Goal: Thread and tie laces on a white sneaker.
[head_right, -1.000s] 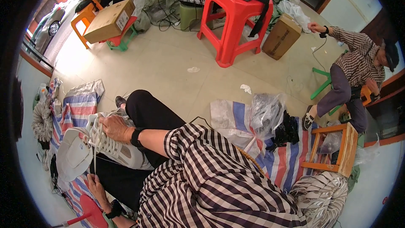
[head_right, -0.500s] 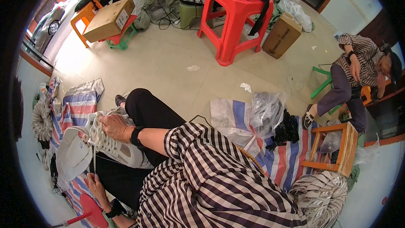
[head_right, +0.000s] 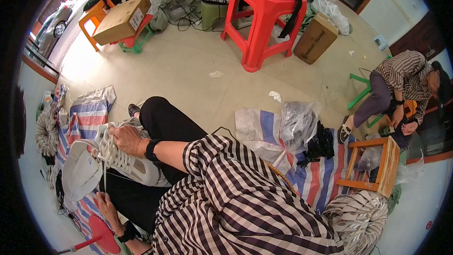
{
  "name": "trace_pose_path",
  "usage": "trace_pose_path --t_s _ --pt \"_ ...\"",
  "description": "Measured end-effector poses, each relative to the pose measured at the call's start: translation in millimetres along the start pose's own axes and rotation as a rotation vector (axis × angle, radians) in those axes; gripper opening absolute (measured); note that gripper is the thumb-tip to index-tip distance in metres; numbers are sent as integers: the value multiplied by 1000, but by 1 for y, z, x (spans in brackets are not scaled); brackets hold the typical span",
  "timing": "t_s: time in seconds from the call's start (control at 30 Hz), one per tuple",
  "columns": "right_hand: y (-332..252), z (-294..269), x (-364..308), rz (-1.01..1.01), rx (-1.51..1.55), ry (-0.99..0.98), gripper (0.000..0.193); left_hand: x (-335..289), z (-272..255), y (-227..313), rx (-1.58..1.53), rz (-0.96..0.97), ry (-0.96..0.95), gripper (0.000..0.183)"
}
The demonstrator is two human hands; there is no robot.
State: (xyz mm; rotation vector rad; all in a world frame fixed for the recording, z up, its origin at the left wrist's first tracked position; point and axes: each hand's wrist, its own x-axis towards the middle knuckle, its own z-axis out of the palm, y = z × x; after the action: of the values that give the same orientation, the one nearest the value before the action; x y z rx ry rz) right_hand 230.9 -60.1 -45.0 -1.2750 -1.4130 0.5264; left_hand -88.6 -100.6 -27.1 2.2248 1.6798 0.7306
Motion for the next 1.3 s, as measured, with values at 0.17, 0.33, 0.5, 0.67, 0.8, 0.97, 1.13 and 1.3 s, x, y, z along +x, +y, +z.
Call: trace_pose_path --t_s 0.17,0.33,0.5,0.67,0.8,0.97,1.13,1.3 --pt "0 0 0 5 -3 3 15 0 1 -2 -3 3 9 13" --pt "-1 0 0 2 5 10 15 0 -1 0 16 -20 -11 13" --pt "-1 0 -1 11 3 6 16 -2 -1 1 -27 -55 -12 12" --pt "-1 0 -1 -1 8 11 15 -1 1 -4 13 -32 3 15" --pt "-1 -1 -1 0 7 13 14 -1 1 -5 -37 -42 4 16" --pt "0 -1 -1 -7 -13 12 14 -1 2 -3 22 -14 12 16" --pt "-1 0 -1 0 -11 11 14 -1 1 -4 39 -14 9 16" --pt "-1 -1 -1 -4 -3 9 14 -1 2 -3 24 -51 4 16"
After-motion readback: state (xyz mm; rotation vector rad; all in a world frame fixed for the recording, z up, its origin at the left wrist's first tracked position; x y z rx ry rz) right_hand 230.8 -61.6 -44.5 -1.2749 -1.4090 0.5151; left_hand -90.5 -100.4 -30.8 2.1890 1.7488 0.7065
